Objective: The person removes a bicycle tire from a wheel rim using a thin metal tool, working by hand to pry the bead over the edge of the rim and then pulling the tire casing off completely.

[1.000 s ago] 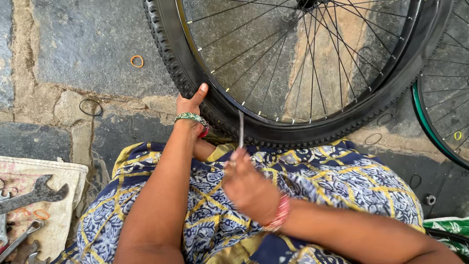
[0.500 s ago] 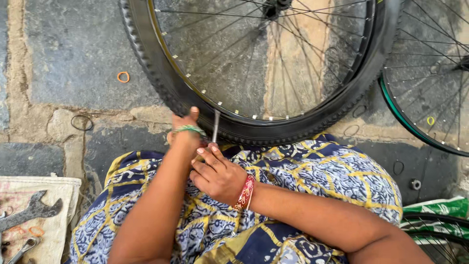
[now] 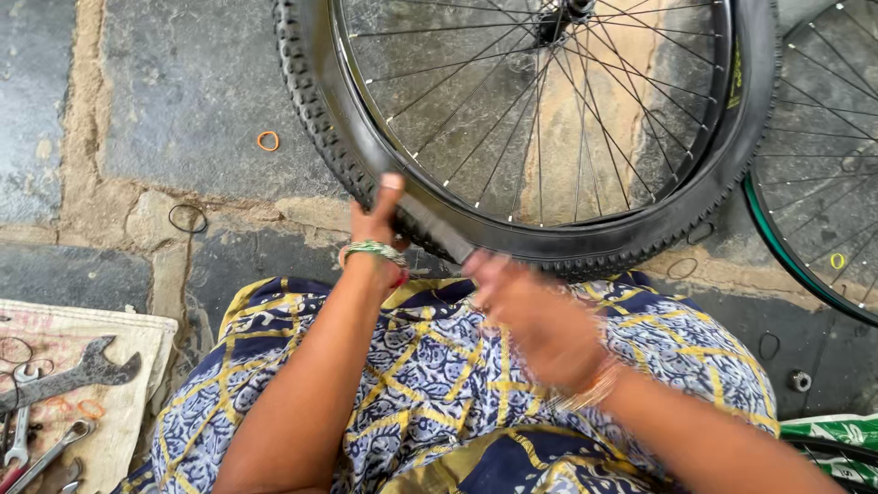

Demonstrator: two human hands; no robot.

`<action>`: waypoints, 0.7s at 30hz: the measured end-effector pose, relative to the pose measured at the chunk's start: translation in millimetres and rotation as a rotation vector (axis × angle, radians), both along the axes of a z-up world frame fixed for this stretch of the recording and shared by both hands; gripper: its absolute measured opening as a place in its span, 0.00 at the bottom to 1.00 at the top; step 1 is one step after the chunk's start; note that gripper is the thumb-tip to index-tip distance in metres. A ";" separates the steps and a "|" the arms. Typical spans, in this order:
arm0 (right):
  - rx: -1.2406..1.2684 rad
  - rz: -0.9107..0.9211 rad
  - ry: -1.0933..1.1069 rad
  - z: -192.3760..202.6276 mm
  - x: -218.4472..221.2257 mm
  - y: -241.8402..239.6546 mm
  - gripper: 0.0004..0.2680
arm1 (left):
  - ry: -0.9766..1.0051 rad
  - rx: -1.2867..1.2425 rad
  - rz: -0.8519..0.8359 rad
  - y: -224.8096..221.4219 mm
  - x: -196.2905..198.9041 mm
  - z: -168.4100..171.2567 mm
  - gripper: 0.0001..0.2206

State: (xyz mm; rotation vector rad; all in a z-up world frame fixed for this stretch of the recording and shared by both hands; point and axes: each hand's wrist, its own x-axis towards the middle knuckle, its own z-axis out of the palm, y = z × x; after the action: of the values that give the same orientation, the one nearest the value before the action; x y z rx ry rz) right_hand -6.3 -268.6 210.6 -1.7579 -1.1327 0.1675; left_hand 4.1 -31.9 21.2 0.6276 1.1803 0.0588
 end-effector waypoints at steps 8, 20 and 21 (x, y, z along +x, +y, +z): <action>0.160 -0.212 0.652 -30.4 146.5 -22.8 0.04 | -0.408 0.023 -0.098 14.3 4.1 13.1 0.24; 0.150 0.039 0.891 -50.1 205.4 -6.5 0.04 | -0.431 -0.026 -0.147 38.6 0.4 -20.0 0.25; 0.126 0.021 0.864 -50.8 211.2 -6.7 0.04 | -0.428 -0.024 -0.142 38.6 0.2 -20.3 0.25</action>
State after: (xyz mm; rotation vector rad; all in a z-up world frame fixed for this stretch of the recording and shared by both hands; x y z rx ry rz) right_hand 205.0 -275.2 159.9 -1.3285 -0.5076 0.7668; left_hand 4.3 6.6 0.9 0.6382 0.7211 0.0546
